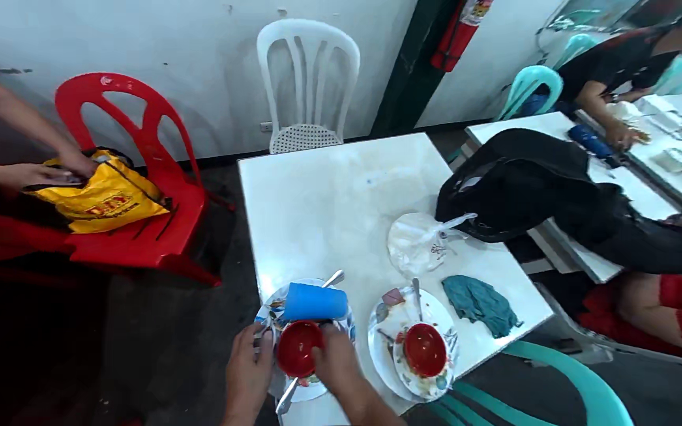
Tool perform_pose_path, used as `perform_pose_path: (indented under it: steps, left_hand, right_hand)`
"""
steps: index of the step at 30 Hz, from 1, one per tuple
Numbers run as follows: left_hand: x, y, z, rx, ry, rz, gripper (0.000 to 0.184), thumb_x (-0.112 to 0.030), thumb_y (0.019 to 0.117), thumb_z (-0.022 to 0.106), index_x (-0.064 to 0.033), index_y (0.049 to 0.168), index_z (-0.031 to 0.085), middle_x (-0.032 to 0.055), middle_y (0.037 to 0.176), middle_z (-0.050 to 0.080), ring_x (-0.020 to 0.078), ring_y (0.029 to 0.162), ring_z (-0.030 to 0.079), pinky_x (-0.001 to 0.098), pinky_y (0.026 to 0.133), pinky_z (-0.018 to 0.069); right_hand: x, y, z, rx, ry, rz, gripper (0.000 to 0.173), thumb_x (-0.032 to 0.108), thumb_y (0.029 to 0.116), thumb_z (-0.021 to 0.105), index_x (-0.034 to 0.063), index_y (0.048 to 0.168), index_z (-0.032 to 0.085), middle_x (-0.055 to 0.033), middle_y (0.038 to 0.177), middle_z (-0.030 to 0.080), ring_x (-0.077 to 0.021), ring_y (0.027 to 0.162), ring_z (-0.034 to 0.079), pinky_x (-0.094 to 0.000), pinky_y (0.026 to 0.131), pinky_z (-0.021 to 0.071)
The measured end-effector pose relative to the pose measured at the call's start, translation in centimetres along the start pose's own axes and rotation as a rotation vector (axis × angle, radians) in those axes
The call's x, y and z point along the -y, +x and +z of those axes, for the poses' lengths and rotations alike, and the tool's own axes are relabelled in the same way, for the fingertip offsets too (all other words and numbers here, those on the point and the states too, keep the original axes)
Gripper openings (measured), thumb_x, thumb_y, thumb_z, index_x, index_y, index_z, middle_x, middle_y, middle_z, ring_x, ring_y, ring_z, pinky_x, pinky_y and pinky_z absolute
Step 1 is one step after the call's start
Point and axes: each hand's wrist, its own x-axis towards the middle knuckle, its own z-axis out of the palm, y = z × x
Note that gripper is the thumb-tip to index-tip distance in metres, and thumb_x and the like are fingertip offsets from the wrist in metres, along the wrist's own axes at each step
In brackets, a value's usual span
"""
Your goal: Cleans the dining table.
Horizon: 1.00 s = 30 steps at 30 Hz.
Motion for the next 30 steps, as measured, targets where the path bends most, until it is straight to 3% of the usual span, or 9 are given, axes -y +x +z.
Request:
perform_pose_path:
  steps: [6,9,12,15,18,21,24,27,30]
  left_hand:
    - [-0.8,2.7,0.4,0.096,-0.174,-0.055,0.047,-0.026,0.1004,0.06,0.0028,0.137,0.057,0.0239,0.133,0.06,0.0312,0.113,0.065,0.0474,0.097,0.054]
    - [-1.6,3.1,1.3,0.183,-0.262,-0.096,0.051,-0.022,0.0894,0.073,-0.0023,0.135,0.061,0.0189,0.131,0.062,0.0256,0.104,0.066,0.0424,0.09,0.0564]
    - [-2.1,3.4,2.1,0.19,-0.28,-0.147,0.048,-0.014,0.0857,0.079,-0.002,0.13,0.063,0.0176,0.122,0.065,0.0246,0.097,0.066,0.0414,0.085,0.0571]
    - [-3.0,2.9,2.4,0.021,-0.041,-0.086,0.06,-0.02,0.085,0.081,0.0022,0.136,0.058,0.0267,0.134,0.057,0.0363,0.113,0.061,0.0518,0.095,0.0525]
    - [-6.7,0.1,3.1,-0.157,0.124,0.257,0.063,-0.02,0.0876,0.074,0.0113,0.137,0.052,0.0367,0.144,0.045,0.0488,0.126,0.054,0.0592,0.102,0.0488]
    - [-9.9,-3.6,7.1,0.154,0.085,0.374,0.041,-0.021,0.0961,0.066,0.0071,0.126,0.063,0.0271,0.126,0.063,0.0326,0.101,0.069,0.0456,0.087,0.059]
    - [-11.7,-5.1,12.9,0.618,0.034,0.194,0.039,-0.028,0.1004,0.063,0.0018,0.125,0.067,0.0189,0.116,0.068,0.0259,0.092,0.071,0.0416,0.085,0.0598]
    - [-12.6,-5.1,17.5,0.739,0.091,0.112,0.036,-0.034,0.098,0.064,-0.0027,0.113,0.072,0.0114,0.096,0.074,0.0222,0.088,0.072,0.0426,0.087,0.0577]
    - [-14.1,-4.8,18.8,0.8,0.223,0.096,0.029,-0.024,0.0991,0.06,-0.0032,0.111,0.075,0.0121,0.1,0.075,0.0238,0.097,0.071,0.0443,0.094,0.0541]
  right_hand:
    - [-3.0,-3.1,-4.3,-0.058,0.166,-0.086,0.034,0.009,0.0884,0.064,0.0033,0.121,0.069,-0.0161,0.111,0.073,-0.0301,0.106,0.07,-0.0538,0.094,0.0551]
    - [-8.5,-6.5,-9.2,-0.317,0.261,-0.094,0.031,0.007,0.089,0.066,0.0026,0.119,0.072,-0.0143,0.109,0.075,-0.026,0.101,0.072,-0.0507,0.092,0.058]
    - [-14.3,-8.7,-13.1,-0.59,0.458,0.009,0.031,0.003,0.0909,0.063,-0.0021,0.121,0.068,-0.0162,0.104,0.073,-0.0228,0.078,0.073,-0.0448,0.069,0.0635]
    - [-18.9,-8.8,-16.3,-0.739,0.54,0.164,0.029,0.0,0.0939,0.06,-0.0023,0.122,0.066,-0.0153,0.097,0.073,-0.0216,0.064,0.071,-0.0408,0.057,0.0626]
    - [-21.2,-7.6,-17.8,-0.737,0.56,0.254,0.026,-0.002,0.0948,0.06,-0.0024,0.12,0.066,-0.0148,0.095,0.073,-0.0209,0.062,0.07,-0.0388,0.056,0.0622]
    - [-20.9,-7.1,-18.1,-0.664,0.614,0.27,0.026,-0.004,0.0947,0.06,-0.0021,0.12,0.066,-0.0145,0.095,0.073,-0.021,0.063,0.071,-0.0382,0.055,0.0618]
    - [-20.2,-8.1,-18.1,-0.597,0.595,0.23,0.024,-0.003,0.0934,0.061,-0.0005,0.117,0.068,-0.0108,0.091,0.074,-0.0183,0.062,0.071,-0.0354,0.054,0.0615]
    - [-21.0,-9.9,-17.9,-0.589,0.46,0.142,0.025,0.004,0.0901,0.061,0.0032,0.114,0.071,-0.0069,0.09,0.075,-0.016,0.063,0.071,-0.0354,0.055,0.0615]
    - [-22.5,-12.0,-18.1,-0.528,0.417,0.149,0.023,0.003,0.0921,0.062,0.0042,0.113,0.071,-0.0064,0.091,0.076,-0.0169,0.068,0.073,-0.0375,0.059,0.0638]
